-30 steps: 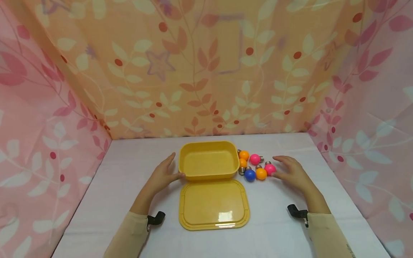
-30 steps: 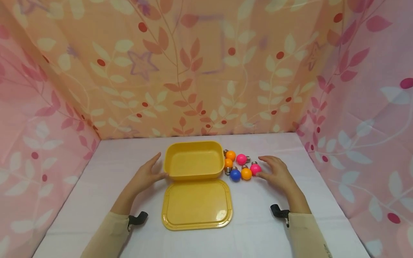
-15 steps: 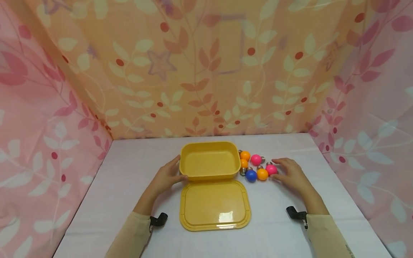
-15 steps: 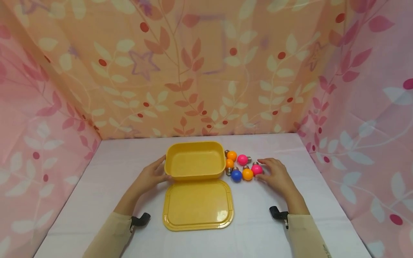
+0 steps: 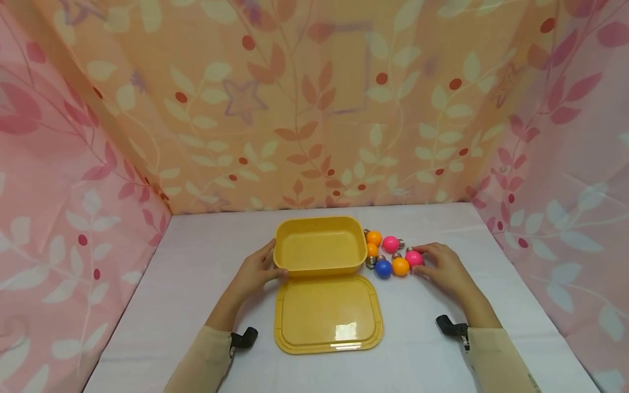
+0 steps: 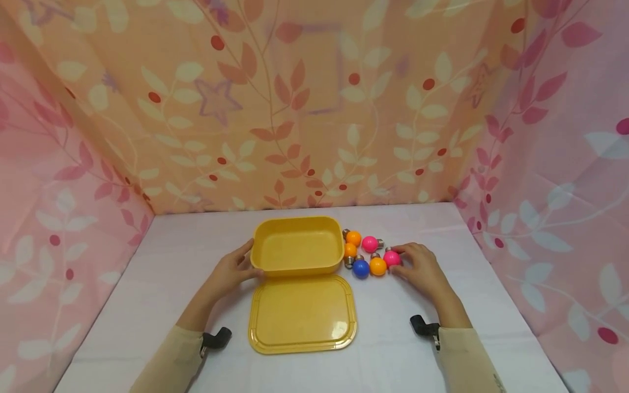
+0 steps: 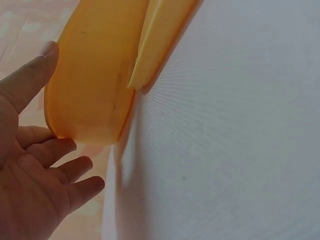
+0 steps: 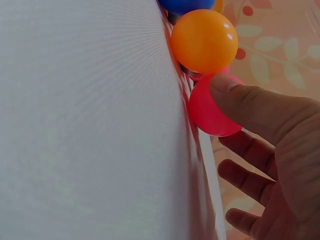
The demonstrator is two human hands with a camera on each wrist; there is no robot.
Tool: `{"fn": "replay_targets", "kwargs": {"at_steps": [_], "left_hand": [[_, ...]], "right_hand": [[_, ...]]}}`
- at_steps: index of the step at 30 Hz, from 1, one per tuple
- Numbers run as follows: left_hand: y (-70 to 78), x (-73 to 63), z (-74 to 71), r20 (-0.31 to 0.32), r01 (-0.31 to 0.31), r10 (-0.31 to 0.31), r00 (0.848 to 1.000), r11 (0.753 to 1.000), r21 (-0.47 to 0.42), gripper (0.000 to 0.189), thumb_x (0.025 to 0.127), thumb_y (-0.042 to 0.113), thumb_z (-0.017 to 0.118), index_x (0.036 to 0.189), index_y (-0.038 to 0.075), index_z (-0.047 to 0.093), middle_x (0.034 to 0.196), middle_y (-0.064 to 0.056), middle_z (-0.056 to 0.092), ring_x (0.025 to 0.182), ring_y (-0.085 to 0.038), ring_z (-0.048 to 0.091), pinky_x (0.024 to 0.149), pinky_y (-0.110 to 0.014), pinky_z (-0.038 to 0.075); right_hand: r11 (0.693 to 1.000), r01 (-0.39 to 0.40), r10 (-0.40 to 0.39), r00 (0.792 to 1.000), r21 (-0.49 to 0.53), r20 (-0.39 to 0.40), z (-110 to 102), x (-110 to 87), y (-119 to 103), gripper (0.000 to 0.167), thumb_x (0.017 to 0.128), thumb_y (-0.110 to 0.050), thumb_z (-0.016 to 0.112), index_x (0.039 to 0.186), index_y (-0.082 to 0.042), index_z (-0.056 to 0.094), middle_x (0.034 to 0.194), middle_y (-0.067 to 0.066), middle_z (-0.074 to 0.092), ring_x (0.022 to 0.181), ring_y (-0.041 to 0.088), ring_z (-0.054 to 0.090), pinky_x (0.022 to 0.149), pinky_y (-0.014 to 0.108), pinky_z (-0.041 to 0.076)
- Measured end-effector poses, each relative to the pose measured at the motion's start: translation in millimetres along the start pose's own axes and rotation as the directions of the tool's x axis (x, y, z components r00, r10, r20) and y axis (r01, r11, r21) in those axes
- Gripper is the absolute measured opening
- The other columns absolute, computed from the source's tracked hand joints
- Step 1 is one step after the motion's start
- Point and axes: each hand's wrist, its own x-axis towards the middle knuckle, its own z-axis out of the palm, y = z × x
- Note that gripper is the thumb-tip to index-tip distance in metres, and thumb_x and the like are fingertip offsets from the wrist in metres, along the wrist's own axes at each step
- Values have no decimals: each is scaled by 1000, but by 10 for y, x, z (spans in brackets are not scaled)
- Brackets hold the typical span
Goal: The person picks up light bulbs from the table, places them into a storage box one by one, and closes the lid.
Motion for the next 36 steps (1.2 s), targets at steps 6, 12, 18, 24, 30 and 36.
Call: {"fn": "replay_targets", "kwargs": {"at_steps": [6, 12, 18, 24, 30, 36], "left_hand": [[-10, -14, -28, 12, 11, -11, 1000, 1000, -8, 107, 77, 46, 88, 162, 19, 30, 166, -7, 31, 149, -36, 36, 121, -51, 34], [22, 14, -61, -11, -28, 28, 1000, 999, -15, 105, 79, 44, 88, 162, 17, 31, 166, -6, 33, 148, -35, 38, 121, -50, 36], [3, -1, -43, 0, -17, 17, 1000, 998, -54, 103, 80, 38, 89, 162, 14, 30, 165, -7, 33, 149, -31, 37, 121, -47, 36], [-14, -5, -45, -22, -12, 10, 1000, 997, -71, 105, 78, 41, 89, 162, 16, 31, 165, -5, 35, 149, -30, 39, 121, -47, 36], [-15, 27, -49, -18, -11, 9, 1000, 992, -122, 106, 77, 42, 90, 161, 16, 31, 165, -4, 34, 149, -30, 39, 121, -46, 36], [-24, 27, -4, -5, -14, 13, 1000, 990, -138, 107, 76, 41, 91, 161, 14, 32, 165, -5, 34, 148, -28, 40, 120, -43, 38]], "right_hand": [[1000, -22, 22, 1000, 21, 17, 4, -8, -11, 54, 85, -35, 86, 130, -11, 68, 127, 12, 67, 126, 38, 53, 112, 67, 38], [999, -42, 42, 999, 26, -2, -54, 11, -57, 54, 87, -36, 83, 134, -14, 66, 131, 13, 65, 130, 38, 50, 112, 68, 37], [995, -89, 89, 996, 44, 7, -147, -16, -90, 55, 89, -41, 80, 137, -17, 65, 136, 14, 62, 135, 41, 45, 112, 72, 34], [999, 17, -13, 996, 41, -88, -220, 56, -129, 52, 87, -33, 84, 133, -14, 67, 130, 14, 65, 130, 40, 50, 111, 71, 36], [998, 2, 4, 996, 64, -94, -255, 86, -279, 53, 89, -34, 81, 135, -14, 65, 135, 13, 63, 133, 39, 49, 111, 71, 38], [996, 9, 1, 994, 91, -109, -282, 130, -520, 57, 88, -42, 81, 136, -15, 65, 136, 10, 64, 134, 36, 50, 111, 68, 40]]}}
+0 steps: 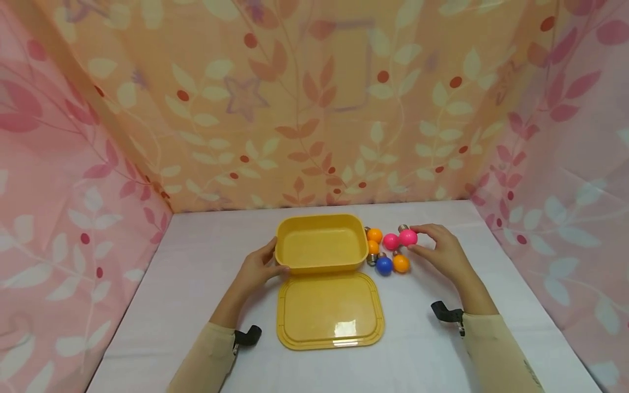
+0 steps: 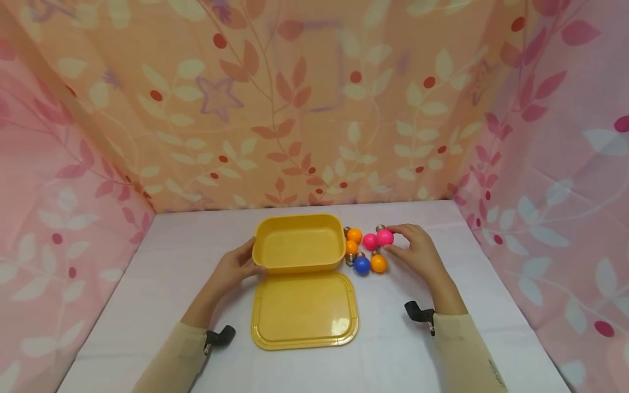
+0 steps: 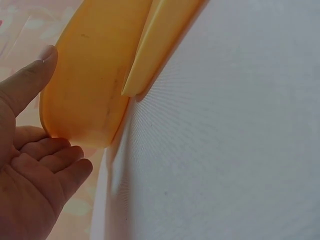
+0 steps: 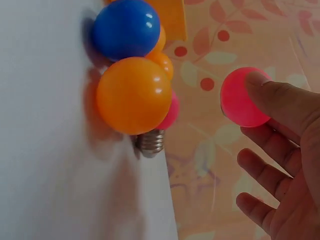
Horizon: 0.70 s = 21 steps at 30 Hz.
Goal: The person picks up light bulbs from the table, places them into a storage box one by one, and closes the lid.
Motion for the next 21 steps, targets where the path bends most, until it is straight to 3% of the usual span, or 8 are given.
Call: {"fn": "replay_targets", "kwargs": {"at_steps": [8, 21], "left_hand": [[-1, 3, 58, 14, 10, -10, 1000, 1000, 21, 104, 78, 35, 90, 161, 14, 31, 165, -4, 35, 148, -27, 41, 119, -42, 39], [0, -10, 17, 1, 23, -23, 1000, 1000, 14, 109, 75, 47, 89, 162, 16, 30, 165, -3, 34, 148, -25, 40, 120, -43, 38]], "right_hand": [[999, 40, -40, 999, 5, -2, -1, 96, -244, 53, 88, -34, 83, 135, -16, 66, 135, 9, 64, 132, 34, 50, 110, 68, 42], [995, 57, -65, 993, 87, 94, 72, 413, -688, 54, 88, -41, 82, 135, -19, 67, 140, 6, 61, 137, 32, 49, 114, 66, 39]]}}
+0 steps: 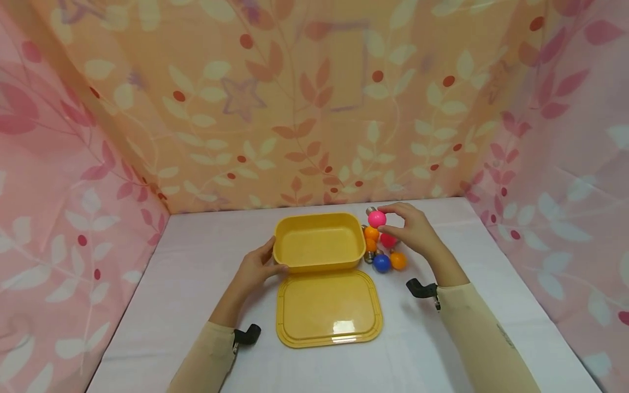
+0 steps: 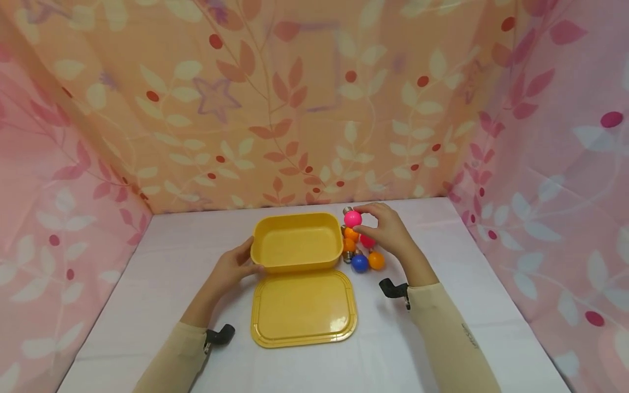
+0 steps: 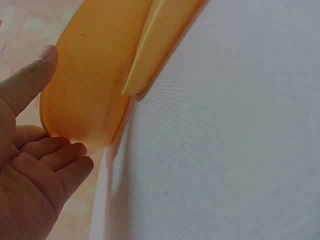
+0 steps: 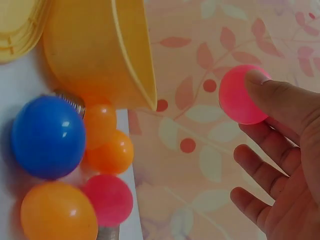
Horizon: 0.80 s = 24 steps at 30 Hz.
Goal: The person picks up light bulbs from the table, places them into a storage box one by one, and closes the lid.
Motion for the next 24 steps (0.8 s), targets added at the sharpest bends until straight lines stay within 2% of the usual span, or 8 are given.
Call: {"fn": "replay_targets", "kwargs": {"at_steps": [6, 11, 16, 20, 24], "left_hand": [[11, -22, -3, 9, 5, -5, 1000, 1000, -13, 109, 77, 45, 89, 162, 15, 28, 165, -4, 33, 148, -25, 41, 118, -41, 39], [4, -15, 4, 14, -5, 6, 1000, 1000, -24, 107, 78, 42, 89, 162, 14, 28, 165, -4, 33, 147, -24, 41, 117, -40, 40], [-10, -3, 6, 18, -18, 18, 1000, 999, -32, 107, 79, 41, 88, 162, 15, 27, 166, -4, 32, 147, -24, 42, 117, -40, 41], [-2, -3, -8, 17, -19, 20, 1000, 999, -34, 109, 78, 43, 89, 163, 15, 27, 165, -4, 33, 147, -23, 42, 117, -40, 41], [4, 6, -15, 18, -17, 18, 1000, 999, -38, 110, 77, 44, 89, 163, 16, 26, 165, -4, 34, 147, -23, 42, 117, -40, 41]], "right_hand": [[999, 29, -30, 998, 13, 58, 113, 167, -152, 54, 87, -42, 81, 136, -23, 66, 144, 5, 59, 138, 33, 48, 114, 66, 39], [995, 64, -71, 992, 77, 101, 251, 300, -276, 51, 88, -41, 82, 134, -23, 68, 137, 1, 64, 136, 29, 51, 116, 63, 39], [987, 97, -116, 983, 129, 145, 402, 427, -404, 51, 88, -39, 82, 134, -24, 68, 137, -4, 64, 136, 26, 52, 116, 61, 39], [984, 115, -138, 974, 134, 179, 529, 523, -493, 52, 88, -37, 82, 135, -20, 68, 141, -4, 63, 139, 26, 50, 119, 61, 36], [981, 157, -177, 964, 117, 196, 664, 621, -564, 50, 88, -32, 83, 134, -15, 69, 137, 1, 66, 136, 26, 54, 119, 55, 39]]}}
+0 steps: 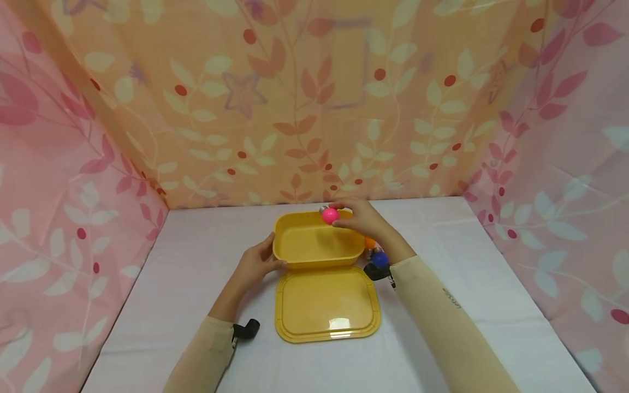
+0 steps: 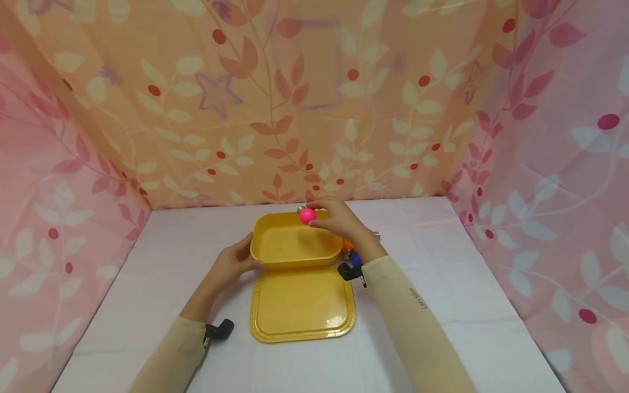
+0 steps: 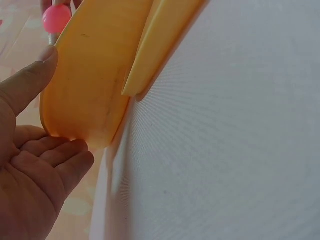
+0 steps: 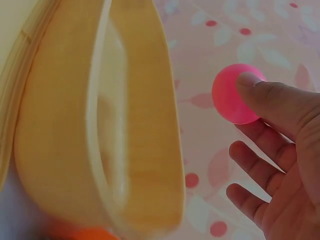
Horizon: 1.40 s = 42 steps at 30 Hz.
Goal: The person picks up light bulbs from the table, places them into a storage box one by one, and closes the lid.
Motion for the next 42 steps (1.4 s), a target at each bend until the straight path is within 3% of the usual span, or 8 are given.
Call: {"fn": "replay_targets", "kwargs": {"at_steps": [6, 17, 24, 27, 33, 42], "left_hand": [[-11, 21, -5, 8, 6, -6, 1000, 1000, 0, 112, 76, 48, 89, 163, 16, 27, 165, -3, 34, 147, -22, 43, 117, -39, 40], [-29, 33, -11, 9, 4, -4, 1000, 1000, 5, 108, 77, 48, 88, 162, 19, 29, 164, -1, 36, 146, -19, 44, 118, -38, 40], [-24, 23, -10, 8, -23, 23, 1000, 1000, 16, 101, 82, 36, 88, 162, 15, 29, 164, -6, 36, 145, -24, 45, 117, -41, 40], [-26, 8, -13, 3, -29, 29, 1000, 999, 17, 101, 81, 35, 88, 162, 14, 30, 164, -7, 36, 145, -25, 45, 117, -41, 40], [-21, 20, -20, -3, -34, 34, 999, 999, 19, 102, 80, 37, 89, 161, 14, 32, 163, -6, 38, 144, -26, 47, 116, -40, 41], [-17, 3, -17, -16, -17, 17, 1000, 999, 40, 98, 80, 34, 89, 160, 14, 35, 162, -6, 39, 143, -23, 48, 116, -40, 41]], "right_hand": [[999, 34, -33, 998, -13, 45, 164, 198, -63, 47, 87, -25, 85, 130, -12, 70, 128, 4, 68, 124, 31, 58, 113, 50, 47], [999, 14, -8, 988, -43, 153, 363, 513, -148, 46, 88, -25, 83, 131, -15, 70, 128, 1, 70, 125, 24, 61, 111, 41, 49], [999, 34, -36, 973, 12, 230, 515, 673, -169, 39, 89, -19, 81, 127, -14, 73, 122, -3, 72, 119, 23, 61, 108, 42, 50], [999, 38, -42, 963, 20, 266, 603, 721, -193, 37, 90, -17, 80, 126, -13, 74, 118, -3, 72, 113, 22, 62, 105, 41, 52], [996, 68, -48, 958, -59, 284, 747, 791, -260, 36, 91, -15, 79, 125, -10, 73, 119, 0, 72, 111, 18, 61, 106, 35, 51], [997, -20, 44, 945, -77, 324, 970, 780, -284, 29, 95, -17, 75, 123, -9, 74, 112, 0, 73, 106, 20, 63, 106, 36, 52]]}}
